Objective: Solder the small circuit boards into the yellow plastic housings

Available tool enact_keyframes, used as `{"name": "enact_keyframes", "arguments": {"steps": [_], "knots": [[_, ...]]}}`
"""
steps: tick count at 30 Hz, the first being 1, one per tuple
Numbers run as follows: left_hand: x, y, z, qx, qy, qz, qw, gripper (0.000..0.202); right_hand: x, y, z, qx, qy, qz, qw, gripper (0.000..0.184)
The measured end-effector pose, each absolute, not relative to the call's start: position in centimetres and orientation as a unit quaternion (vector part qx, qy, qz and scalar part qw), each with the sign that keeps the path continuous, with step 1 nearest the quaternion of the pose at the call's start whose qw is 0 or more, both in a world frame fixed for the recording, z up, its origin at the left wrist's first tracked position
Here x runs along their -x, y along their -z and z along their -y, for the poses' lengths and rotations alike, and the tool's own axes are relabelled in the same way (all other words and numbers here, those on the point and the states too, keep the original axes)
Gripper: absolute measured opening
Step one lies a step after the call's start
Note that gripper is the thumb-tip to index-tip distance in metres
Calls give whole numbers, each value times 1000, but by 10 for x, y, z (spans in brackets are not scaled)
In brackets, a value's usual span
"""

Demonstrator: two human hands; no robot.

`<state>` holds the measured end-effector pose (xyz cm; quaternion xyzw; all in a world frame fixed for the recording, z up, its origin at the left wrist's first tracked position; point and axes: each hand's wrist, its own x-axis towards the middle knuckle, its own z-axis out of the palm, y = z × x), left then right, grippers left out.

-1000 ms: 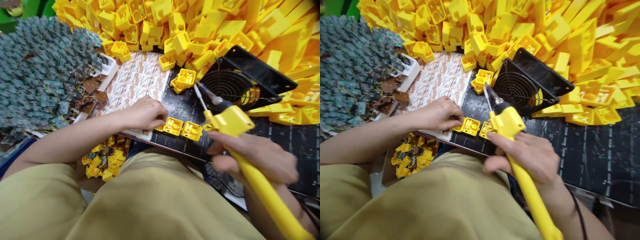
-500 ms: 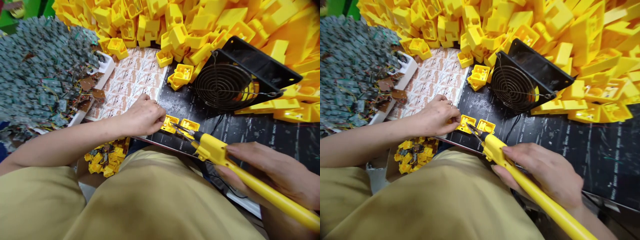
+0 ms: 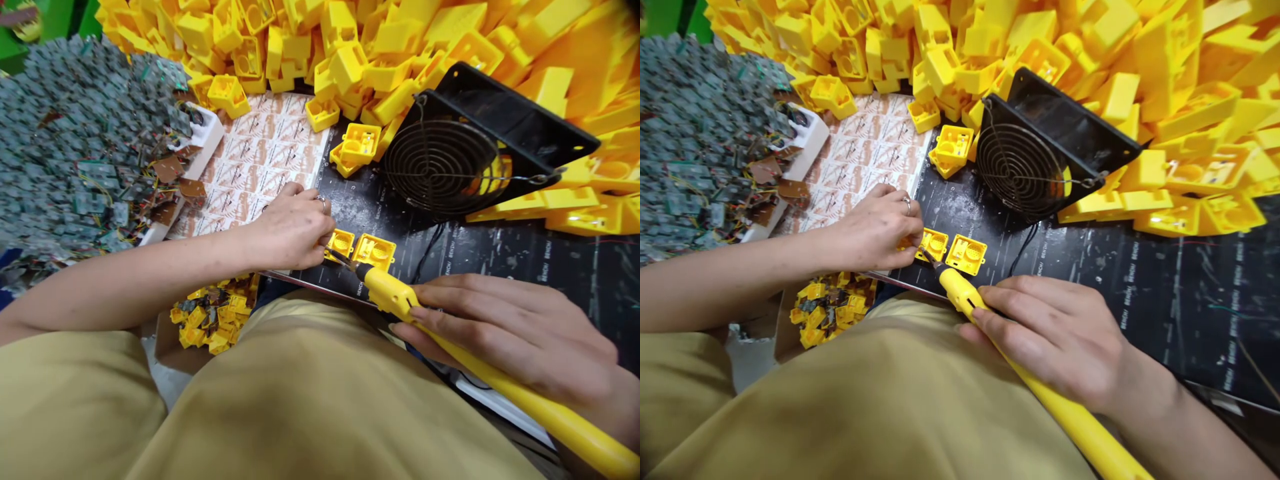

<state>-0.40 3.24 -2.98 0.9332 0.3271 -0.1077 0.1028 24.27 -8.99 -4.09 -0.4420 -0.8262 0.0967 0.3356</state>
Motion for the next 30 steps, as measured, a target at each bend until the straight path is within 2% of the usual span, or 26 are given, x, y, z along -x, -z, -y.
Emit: {"name": "enact_keyframes", "arguments": {"steps": [3,9,13,17,21,24,30], "knots": [[4,29,-33,-939,104,-314,91,15,-251,40,92,447,-95,823,337,25],[5,31,-33,-943,103,-305,85,12,-255,32,80,361,-103,868,324,15],[3,32,-33,-942,91,-308,94,12,-251,30,77,362,-101,867,328,15],[18,17,-44,-934,17,-307,183,20,-251,34,76,387,-107,854,331,8],[58,-1,-59,-907,-76,-319,263,26,-257,44,80,456,-75,833,304,28],[78,0,-58,-923,-34,-294,245,26,-257,48,83,507,-43,810,292,34],[50,31,-42,-939,-51,-290,176,22,-247,43,75,451,-52,840,297,29]]}}
